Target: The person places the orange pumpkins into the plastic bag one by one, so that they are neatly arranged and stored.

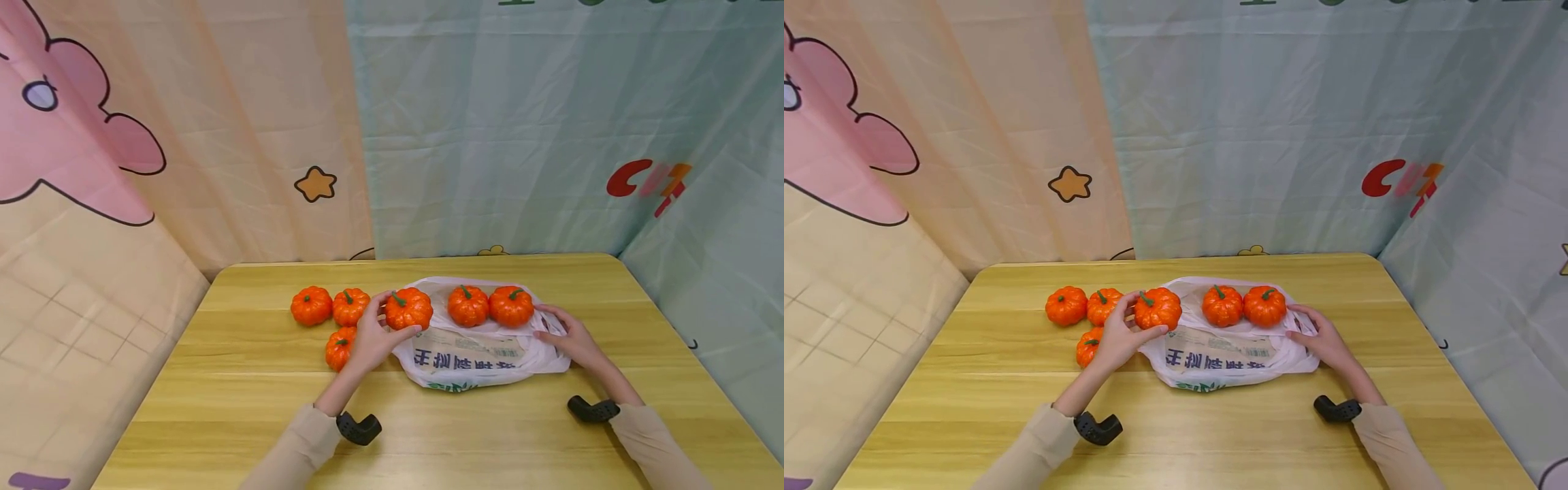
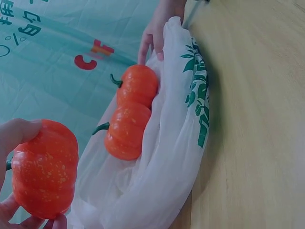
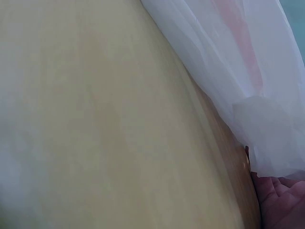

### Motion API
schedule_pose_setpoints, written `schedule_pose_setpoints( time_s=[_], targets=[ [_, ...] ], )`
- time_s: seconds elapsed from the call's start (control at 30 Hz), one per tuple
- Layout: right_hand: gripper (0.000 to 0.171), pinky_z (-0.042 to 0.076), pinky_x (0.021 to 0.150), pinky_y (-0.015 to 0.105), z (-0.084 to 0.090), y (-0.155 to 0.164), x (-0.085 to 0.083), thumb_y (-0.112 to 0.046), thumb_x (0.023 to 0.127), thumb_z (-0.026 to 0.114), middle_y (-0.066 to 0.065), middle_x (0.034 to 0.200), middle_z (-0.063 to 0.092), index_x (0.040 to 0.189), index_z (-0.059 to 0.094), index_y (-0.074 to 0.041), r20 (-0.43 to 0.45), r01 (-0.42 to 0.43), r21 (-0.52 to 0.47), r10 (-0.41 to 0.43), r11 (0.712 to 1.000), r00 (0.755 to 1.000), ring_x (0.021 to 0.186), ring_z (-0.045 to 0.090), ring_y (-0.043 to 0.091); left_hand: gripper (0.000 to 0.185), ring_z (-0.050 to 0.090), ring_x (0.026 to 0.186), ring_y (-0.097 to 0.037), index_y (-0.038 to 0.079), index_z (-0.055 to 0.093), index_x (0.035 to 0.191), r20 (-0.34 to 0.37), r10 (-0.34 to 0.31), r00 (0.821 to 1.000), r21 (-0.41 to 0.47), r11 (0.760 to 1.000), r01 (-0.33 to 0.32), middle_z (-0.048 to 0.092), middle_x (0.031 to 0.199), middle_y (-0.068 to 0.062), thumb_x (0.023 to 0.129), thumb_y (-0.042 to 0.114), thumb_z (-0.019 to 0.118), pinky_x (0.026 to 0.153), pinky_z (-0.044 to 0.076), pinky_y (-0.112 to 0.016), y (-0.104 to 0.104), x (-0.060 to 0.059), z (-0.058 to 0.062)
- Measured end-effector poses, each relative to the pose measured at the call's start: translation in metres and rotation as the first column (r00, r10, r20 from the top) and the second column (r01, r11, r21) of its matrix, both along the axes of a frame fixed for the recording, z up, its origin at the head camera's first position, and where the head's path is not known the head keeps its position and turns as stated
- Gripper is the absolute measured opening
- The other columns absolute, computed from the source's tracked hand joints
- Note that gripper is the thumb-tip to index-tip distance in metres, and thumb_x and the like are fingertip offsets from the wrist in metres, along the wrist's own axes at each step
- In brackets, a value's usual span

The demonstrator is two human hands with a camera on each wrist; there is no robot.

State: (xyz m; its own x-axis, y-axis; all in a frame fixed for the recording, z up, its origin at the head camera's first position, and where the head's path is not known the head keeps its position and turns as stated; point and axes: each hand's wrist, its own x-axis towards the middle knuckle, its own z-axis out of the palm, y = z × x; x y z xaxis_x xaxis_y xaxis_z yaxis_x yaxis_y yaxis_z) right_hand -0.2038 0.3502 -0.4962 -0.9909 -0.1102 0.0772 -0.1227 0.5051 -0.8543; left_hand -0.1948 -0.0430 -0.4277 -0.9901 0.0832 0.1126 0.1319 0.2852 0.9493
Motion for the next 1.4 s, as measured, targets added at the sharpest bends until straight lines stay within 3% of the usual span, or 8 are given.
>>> schedule_pose_setpoints(
  time_s=[0.47, 0.7, 1.13, 1.4],
  targets=[
    [0.057, 0.019, 0.108, 0.069, 0.003, -0.003, 0.0, -0.017, 0.09, 0.066, 0.031, 0.146, 0.034, 0.138, 0.041, 0.004, -0.018, -0.006, -0.004, 0.006, 1.0, 1.0, 0.136, 0.023, 0.051, 0.078, 0.052, 0.12, -0.029, 0.01, 0.045, 0.138, -0.057, -0.008, 0.998, -0.146, 0.989, -0.001, 0.051, 0.135, -0.012, 0.073, 0.03, 0.083, 0.099, 0.048, -0.047, 0.03, -0.017, -0.009],
    [0.059, 0.017, 0.108, 0.069, 0.0, 0.0, -0.001, -0.016, 0.09, 0.066, 0.03, 0.148, 0.033, 0.139, 0.04, 0.004, 0.001, -0.009, -0.014, 0.009, 1.0, 1.0, 0.138, 0.022, 0.05, 0.077, 0.053, 0.117, -0.03, 0.009, 0.046, 0.137, -0.102, -0.004, 0.995, -0.193, 0.981, -0.016, 0.053, 0.128, -0.014, 0.073, 0.03, 0.083, 0.098, 0.048, -0.047, 0.041, -0.023, -0.013],
    [0.06, 0.017, 0.108, 0.069, 0.0, 0.001, 0.0, -0.015, 0.09, 0.066, 0.03, 0.149, 0.031, 0.14, 0.039, 0.004, 0.015, -0.019, -0.02, 0.019, 1.0, 1.0, 0.138, 0.021, 0.049, 0.073, 0.041, 0.12, -0.031, 0.009, 0.051, 0.134, -0.175, 0.08, 0.981, -0.271, 0.954, -0.127, 0.047, 0.124, -0.015, 0.07, 0.026, 0.083, 0.098, 0.045, -0.05, 0.051, -0.029, -0.021],
    [0.061, 0.017, 0.108, 0.07, 0.002, 0.0, 0.001, -0.017, 0.09, 0.066, 0.03, 0.149, 0.03, 0.141, 0.039, 0.003, 0.022, -0.009, -0.004, 0.009, 1.0, 1.0, 0.138, 0.02, 0.05, 0.074, 0.039, 0.12, -0.031, 0.009, 0.052, 0.134, -0.169, 0.095, 0.981, -0.299, 0.943, -0.143, 0.045, 0.124, -0.015, 0.069, 0.026, 0.084, 0.098, 0.045, -0.05, 0.053, -0.031, -0.024]
  ],
)
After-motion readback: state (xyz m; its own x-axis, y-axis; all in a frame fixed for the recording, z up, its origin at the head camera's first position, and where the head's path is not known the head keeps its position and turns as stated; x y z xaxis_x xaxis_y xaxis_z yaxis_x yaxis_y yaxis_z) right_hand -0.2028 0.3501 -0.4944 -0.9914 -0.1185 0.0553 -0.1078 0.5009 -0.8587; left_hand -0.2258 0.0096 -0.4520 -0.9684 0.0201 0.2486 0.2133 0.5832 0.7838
